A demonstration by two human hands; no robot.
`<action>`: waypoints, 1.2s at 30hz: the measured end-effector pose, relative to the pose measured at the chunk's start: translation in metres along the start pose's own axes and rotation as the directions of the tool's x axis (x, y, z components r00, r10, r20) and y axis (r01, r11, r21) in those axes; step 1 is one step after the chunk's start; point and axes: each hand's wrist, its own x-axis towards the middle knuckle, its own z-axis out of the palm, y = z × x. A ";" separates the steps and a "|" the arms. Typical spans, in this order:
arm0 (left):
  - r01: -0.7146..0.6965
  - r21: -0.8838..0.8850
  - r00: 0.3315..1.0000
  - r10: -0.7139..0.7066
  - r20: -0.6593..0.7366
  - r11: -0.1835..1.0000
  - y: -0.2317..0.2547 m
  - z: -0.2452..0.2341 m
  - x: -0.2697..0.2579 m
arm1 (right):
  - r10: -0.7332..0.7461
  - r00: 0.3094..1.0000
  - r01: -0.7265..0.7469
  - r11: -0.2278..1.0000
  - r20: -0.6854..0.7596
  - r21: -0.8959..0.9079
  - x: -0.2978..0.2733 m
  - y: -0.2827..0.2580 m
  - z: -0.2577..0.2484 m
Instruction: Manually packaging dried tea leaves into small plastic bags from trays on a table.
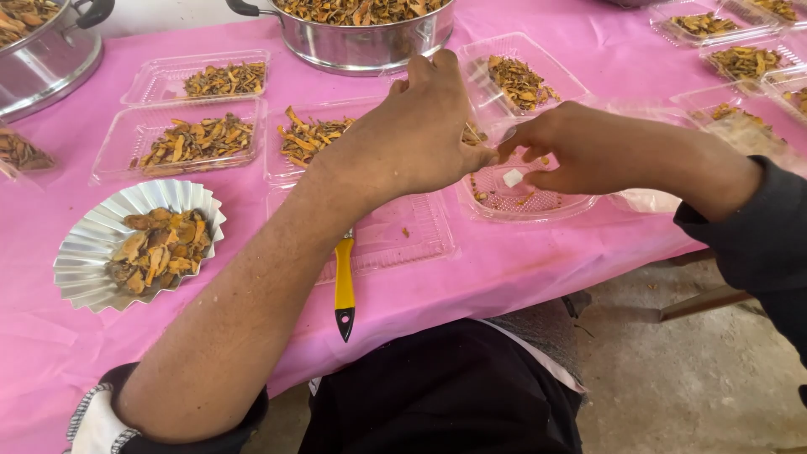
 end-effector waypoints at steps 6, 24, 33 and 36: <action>-0.082 0.073 0.994 0.086 -0.062 0.994 -0.008 0.006 0.005 | 0.061 0.997 -0.065 0.996 0.054 0.069 0.003 -0.027 0.009; -0.092 0.106 0.991 0.101 -0.086 0.990 -0.009 0.012 0.007 | -0.286 0.951 0.309 0.889 -0.116 0.339 0.000 -0.036 0.026; -0.029 0.023 0.999 0.030 -0.038 0.999 -0.005 0.003 0.001 | -0.383 0.913 0.407 0.840 -0.137 0.360 0.009 -0.026 0.033; -0.081 0.094 0.993 0.088 -0.082 0.992 -0.012 0.010 0.007 | -0.389 0.913 0.406 0.846 -0.121 0.345 0.010 -0.028 0.028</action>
